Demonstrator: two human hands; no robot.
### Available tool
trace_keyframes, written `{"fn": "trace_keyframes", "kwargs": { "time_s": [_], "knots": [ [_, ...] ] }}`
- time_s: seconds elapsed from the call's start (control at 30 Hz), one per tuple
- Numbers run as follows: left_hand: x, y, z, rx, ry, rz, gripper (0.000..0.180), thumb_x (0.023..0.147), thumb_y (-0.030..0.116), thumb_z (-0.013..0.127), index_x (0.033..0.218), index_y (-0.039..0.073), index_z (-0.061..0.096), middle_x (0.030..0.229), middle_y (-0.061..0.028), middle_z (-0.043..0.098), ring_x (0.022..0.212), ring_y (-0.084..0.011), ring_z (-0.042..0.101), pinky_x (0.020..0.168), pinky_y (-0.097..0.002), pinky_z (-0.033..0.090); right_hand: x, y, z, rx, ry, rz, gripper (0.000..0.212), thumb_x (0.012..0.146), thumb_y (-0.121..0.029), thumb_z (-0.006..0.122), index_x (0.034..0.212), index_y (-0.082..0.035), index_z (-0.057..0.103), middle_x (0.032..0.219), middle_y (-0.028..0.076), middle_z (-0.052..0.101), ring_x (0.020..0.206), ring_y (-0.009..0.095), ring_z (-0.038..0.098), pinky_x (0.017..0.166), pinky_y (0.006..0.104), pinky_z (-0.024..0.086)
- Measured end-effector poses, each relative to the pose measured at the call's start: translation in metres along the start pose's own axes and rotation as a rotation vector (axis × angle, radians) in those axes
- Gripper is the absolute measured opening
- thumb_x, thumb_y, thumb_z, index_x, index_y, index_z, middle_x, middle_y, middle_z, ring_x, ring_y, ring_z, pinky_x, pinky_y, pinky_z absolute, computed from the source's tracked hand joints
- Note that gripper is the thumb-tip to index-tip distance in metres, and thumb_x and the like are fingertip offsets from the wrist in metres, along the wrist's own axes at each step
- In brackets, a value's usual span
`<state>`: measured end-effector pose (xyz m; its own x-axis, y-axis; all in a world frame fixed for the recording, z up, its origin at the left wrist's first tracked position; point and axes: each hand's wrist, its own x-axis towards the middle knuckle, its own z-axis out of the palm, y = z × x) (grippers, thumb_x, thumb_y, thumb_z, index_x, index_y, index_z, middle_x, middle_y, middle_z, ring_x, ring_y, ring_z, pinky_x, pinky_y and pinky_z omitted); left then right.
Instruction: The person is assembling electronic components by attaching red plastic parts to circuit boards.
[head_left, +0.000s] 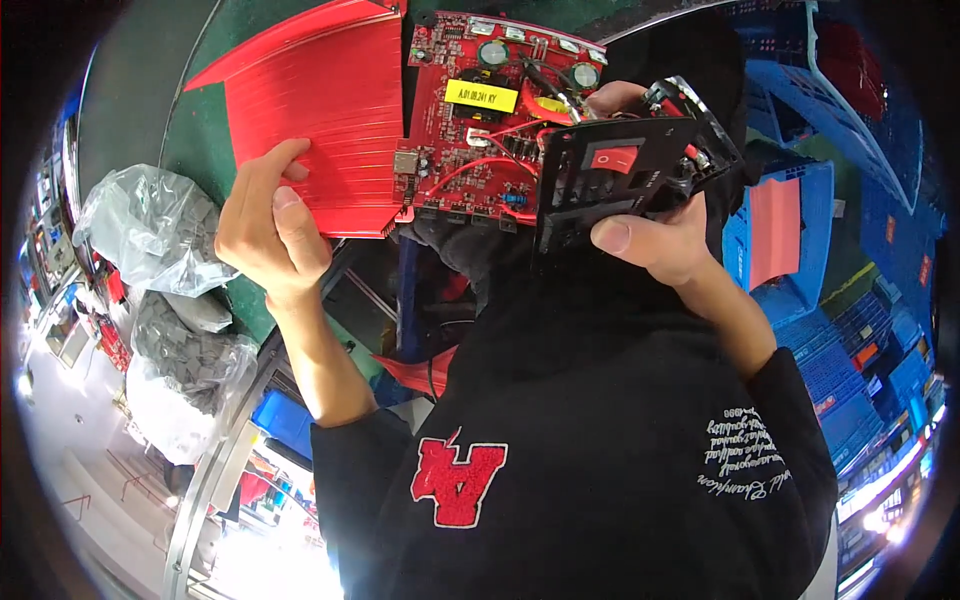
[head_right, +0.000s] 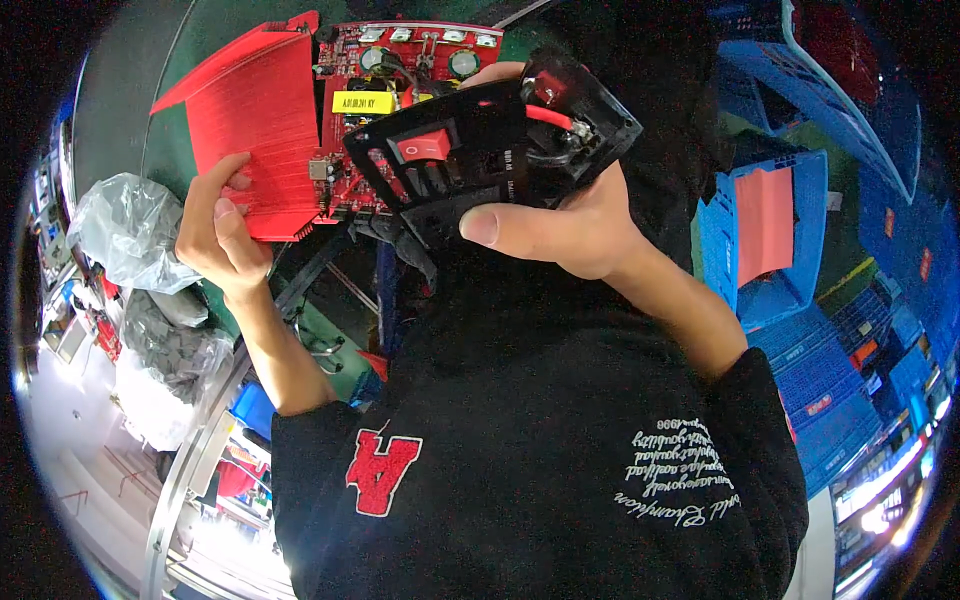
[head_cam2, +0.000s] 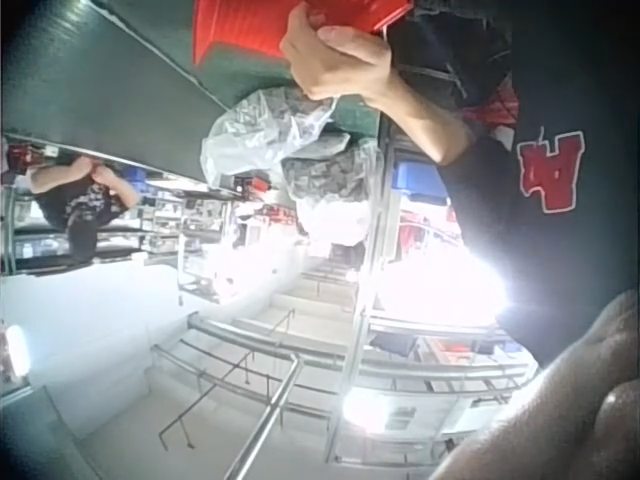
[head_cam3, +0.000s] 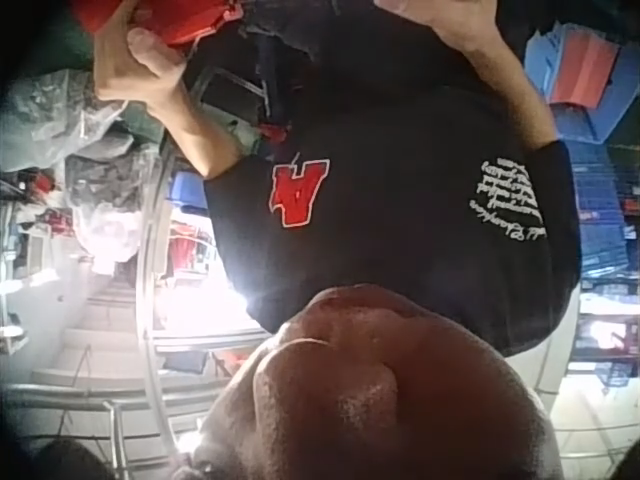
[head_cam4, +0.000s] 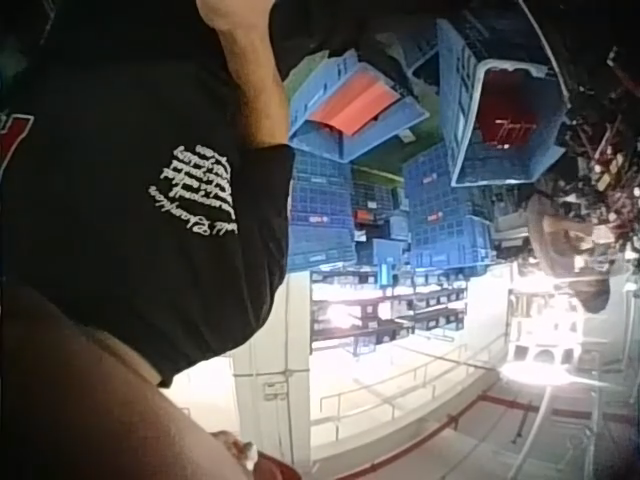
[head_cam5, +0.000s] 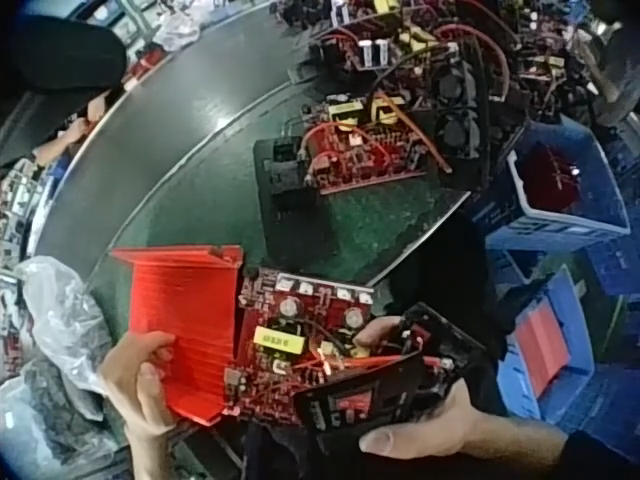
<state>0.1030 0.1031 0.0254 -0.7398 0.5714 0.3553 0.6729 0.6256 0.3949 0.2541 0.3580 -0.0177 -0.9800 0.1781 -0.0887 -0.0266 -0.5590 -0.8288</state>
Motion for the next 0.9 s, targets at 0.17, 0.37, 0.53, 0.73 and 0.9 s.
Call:
{"fn": "trace_keyframes", "kwargs": {
  "time_s": [0.17,0.37,0.53,0.73,0.9],
  "knots": [
    [0.001,0.003,-0.002,0.008,-0.012,-0.016,0.034,0.082,0.021,0.044,0.090,-0.001,0.069,0.069,-0.0131,0.062,0.061,-0.0250,0.062,0.056,-0.0327,0.047,0.000,-0.001,0.002,-0.056,0.010,0.027,0.077,0.063,-0.009,0.084,0.129,-0.002,0.046,0.119,0.007,0.056,0.109,0.015,0.055,0.094,0.0327,0.045],
    [0.000,0.003,-0.002,0.021,-0.034,0.007,0.035,0.078,0.020,0.044,0.091,-0.002,0.069,0.070,-0.0133,0.062,0.061,-0.0254,0.061,0.056,-0.0335,0.047,0.003,-0.001,-0.002,-0.143,-0.032,-0.030,0.077,0.062,-0.012,0.085,0.128,-0.002,0.047,0.123,0.006,0.053,0.114,0.016,0.051,0.100,0.0343,0.041],
    [0.001,0.003,-0.001,0.025,-0.031,-0.009,0.038,0.077,0.022,0.042,0.090,-0.001,0.069,0.069,-0.0132,0.062,0.060,-0.0250,0.061,0.055,-0.0336,0.046,0.009,-0.004,0.000,-0.063,-0.031,0.018,0.075,0.064,-0.010,0.085,0.128,-0.002,0.048,0.120,0.006,0.056,0.113,0.016,0.053,0.101,0.0350,0.040],
    [0.000,0.001,-0.001,0.042,-0.040,-0.019,0.039,0.077,0.023,0.042,0.090,-0.001,0.069,0.069,-0.0128,0.062,0.059,-0.0252,0.060,0.053,-0.0345,0.044,0.010,-0.005,-0.001,-0.073,-0.049,0.001,0.075,0.063,-0.011,0.085,0.127,-0.001,0.048,0.118,0.006,0.058,0.111,0.015,0.053,0.100,0.0340,0.040],
    [-0.001,0.001,-0.002,0.049,-0.040,-0.021,0.039,0.077,0.023,0.042,0.091,0.000,0.069,0.068,-0.0125,0.062,0.057,-0.0261,0.059,0.052,-0.0353,0.043,0.015,-0.008,-0.005,-0.119,-0.108,-0.027,0.074,0.062,-0.011,0.085,0.126,-0.001,0.049,0.114,0.005,0.059,0.108,0.014,0.055,0.097,0.0328,0.042]
  ]
}}
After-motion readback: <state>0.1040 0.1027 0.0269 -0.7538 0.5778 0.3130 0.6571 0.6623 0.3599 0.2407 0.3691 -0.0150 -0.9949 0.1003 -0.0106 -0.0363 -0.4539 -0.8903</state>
